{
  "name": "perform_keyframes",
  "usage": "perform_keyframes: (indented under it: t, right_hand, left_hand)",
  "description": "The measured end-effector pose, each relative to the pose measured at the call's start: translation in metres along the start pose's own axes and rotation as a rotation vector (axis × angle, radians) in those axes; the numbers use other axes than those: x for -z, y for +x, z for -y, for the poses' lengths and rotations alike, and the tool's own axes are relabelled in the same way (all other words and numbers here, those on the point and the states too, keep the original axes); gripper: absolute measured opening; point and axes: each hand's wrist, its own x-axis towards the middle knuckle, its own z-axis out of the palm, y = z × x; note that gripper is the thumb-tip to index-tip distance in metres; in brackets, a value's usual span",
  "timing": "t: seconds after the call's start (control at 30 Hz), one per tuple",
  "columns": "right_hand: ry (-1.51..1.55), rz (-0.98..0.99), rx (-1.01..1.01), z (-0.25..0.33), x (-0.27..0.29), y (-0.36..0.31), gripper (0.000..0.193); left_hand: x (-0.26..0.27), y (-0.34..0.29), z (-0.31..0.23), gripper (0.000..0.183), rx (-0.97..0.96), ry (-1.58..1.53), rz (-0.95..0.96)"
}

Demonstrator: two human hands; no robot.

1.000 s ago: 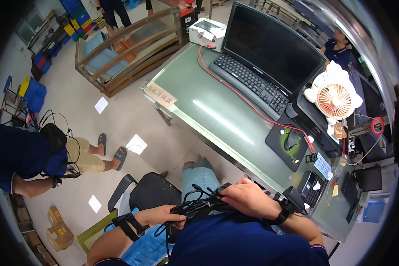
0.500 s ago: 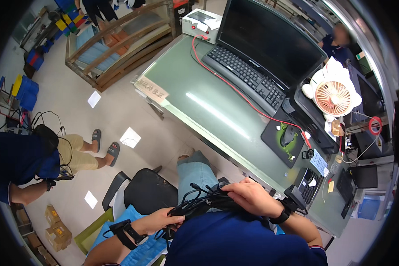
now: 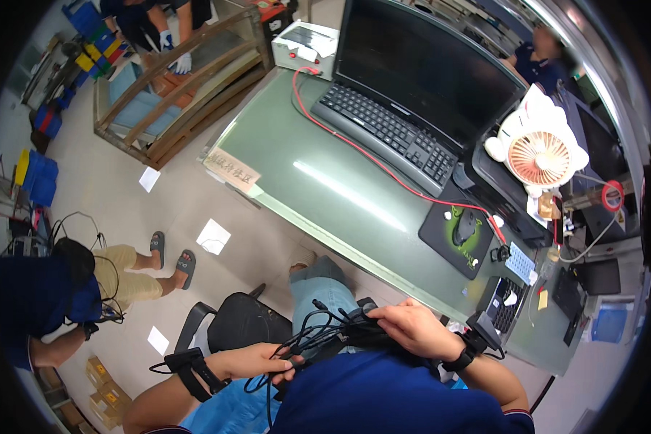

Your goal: The recorder is inspecting and organizing electronic devices and cables at a workstation.

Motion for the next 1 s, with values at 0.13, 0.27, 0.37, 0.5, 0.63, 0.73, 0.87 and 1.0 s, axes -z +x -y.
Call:
perform_keyframes:
  t: [0.13, 0.27, 0.37, 0.5, 0.63, 0.73, 0.87, 1.0]
  right_hand:
    - [0.019, -0.010, 0.064, 0.012, -0.001, 0.011, 0.030]
    - [0.247, 0.171, 0.103, 0.029, -0.008, 0.039, 0.023]
    - [0.110, 0.385, 0.036, 0.025, -0.032, 0.061, 0.023]
    - [0.110, 0.422, 0.008, 0.024, -0.041, 0.080, 0.022]
    - [0.154, 0.231, -0.114, 0.026, -0.020, 0.081, 0.022]
    - [0.314, 0.178, -0.147, 0.021, -0.008, 0.083, 0.023]
    - [0.310, 0.142, -0.001, 0.011, -0.017, 0.083, 0.024]
    - [0.307, 0.096, 0.081, 0.016, -0.025, 0.089, 0.021]
  left_hand:
    - [0.003, 0.001, -0.009, 0.018, 0.175, -0.380, -0.016]
    - [0.004, -0.001, -0.037, 0.021, 0.193, -0.417, 0.004]
    - [0.009, -0.001, -0.051, 0.020, 0.155, -0.511, -0.006]
    - [0.019, -0.005, -0.060, 0.018, 0.159, -0.502, -0.043]
    - [0.028, -0.013, -0.065, 0.021, 0.146, -0.468, -0.088]
    - [0.034, -0.018, -0.063, 0.026, 0.084, -0.419, -0.085]
    - [0.044, -0.019, -0.066, 0.028, 0.028, -0.314, -0.080]
    - [0.045, -0.019, -0.066, 0.030, 0.021, -0.251, -0.112]
